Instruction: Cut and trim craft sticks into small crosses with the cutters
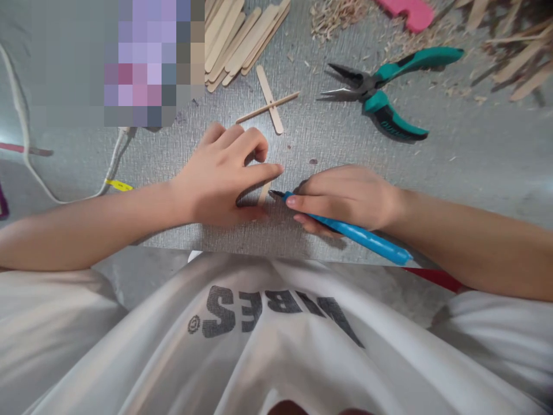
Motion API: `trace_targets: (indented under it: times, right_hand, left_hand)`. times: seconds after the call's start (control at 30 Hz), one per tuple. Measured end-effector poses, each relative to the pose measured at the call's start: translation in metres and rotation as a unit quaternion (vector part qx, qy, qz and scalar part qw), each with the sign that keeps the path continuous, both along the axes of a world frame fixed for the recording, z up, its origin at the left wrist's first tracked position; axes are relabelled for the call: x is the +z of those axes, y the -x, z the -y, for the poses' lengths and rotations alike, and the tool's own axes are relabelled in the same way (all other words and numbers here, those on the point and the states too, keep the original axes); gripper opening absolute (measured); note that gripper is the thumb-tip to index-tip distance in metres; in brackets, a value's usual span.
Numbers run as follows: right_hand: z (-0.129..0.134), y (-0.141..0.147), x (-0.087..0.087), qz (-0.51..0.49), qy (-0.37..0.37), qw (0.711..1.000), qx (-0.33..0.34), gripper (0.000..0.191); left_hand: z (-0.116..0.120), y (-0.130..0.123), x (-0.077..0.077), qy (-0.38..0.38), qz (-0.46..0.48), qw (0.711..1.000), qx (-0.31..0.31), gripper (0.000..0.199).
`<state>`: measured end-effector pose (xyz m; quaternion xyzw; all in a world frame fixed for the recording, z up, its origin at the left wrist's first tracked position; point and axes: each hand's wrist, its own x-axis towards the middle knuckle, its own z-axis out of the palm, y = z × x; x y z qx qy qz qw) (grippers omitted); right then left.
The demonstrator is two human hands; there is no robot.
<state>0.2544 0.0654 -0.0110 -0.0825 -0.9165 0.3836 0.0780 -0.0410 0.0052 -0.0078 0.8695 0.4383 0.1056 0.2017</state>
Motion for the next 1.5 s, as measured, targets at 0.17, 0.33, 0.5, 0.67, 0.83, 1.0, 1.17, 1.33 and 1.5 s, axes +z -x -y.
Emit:
trace_targets:
  times: [0.17,0.33,0.5,0.67,0.83,1.0,1.17,1.33,1.5]
  right_hand:
    - [0.002,0.014,0.027,0.201,0.171,0.961,-0.079,0.064]
    - [0.003,0.026,0.049,0.245,0.230,0.934,-0.124,0.062]
    - [0.004,0.022,0.043,0.221,0.226,0.941,-0.123,0.056]
    - [0.001,0.021,0.040,0.239,0.251,0.929,-0.133,0.056]
    - [0.002,0.017,0.037,0.204,0.210,0.950,-0.108,0.051]
    - [0.003,0.015,0.040,0.208,0.214,0.948,-0.110,0.056]
    - [0.000,0.015,0.042,0.226,0.265,0.931,-0.110,0.054]
    - [0.004,0.008,0.027,0.211,0.203,0.950,-0.108,0.061]
    - [0.012,0.002,0.008,0.128,0.086,0.982,-0.107,0.065]
  left_hand:
    - [-0.001,-0.001,0.006,0.017,-0.008,1.000,-0.005,0.070]
    - [-0.002,-0.003,0.014,0.061,-0.023,0.998,0.009,0.070]
    - [0.001,-0.002,0.016,0.036,-0.026,0.999,-0.008,0.070]
    - [0.003,-0.002,0.016,0.053,0.000,0.999,0.013,0.058]
    - [0.002,-0.003,0.018,0.065,-0.022,0.997,0.017,0.061]
    - [0.001,-0.001,0.017,0.055,-0.029,0.998,0.003,0.062]
    - [-0.001,0.000,0.013,0.016,-0.039,0.999,-0.025,0.072]
    - [0.000,-0.002,0.014,0.047,-0.042,0.998,-0.016,0.068]
    - [0.000,-0.002,0.014,0.081,-0.020,0.996,-0.009,0.061]
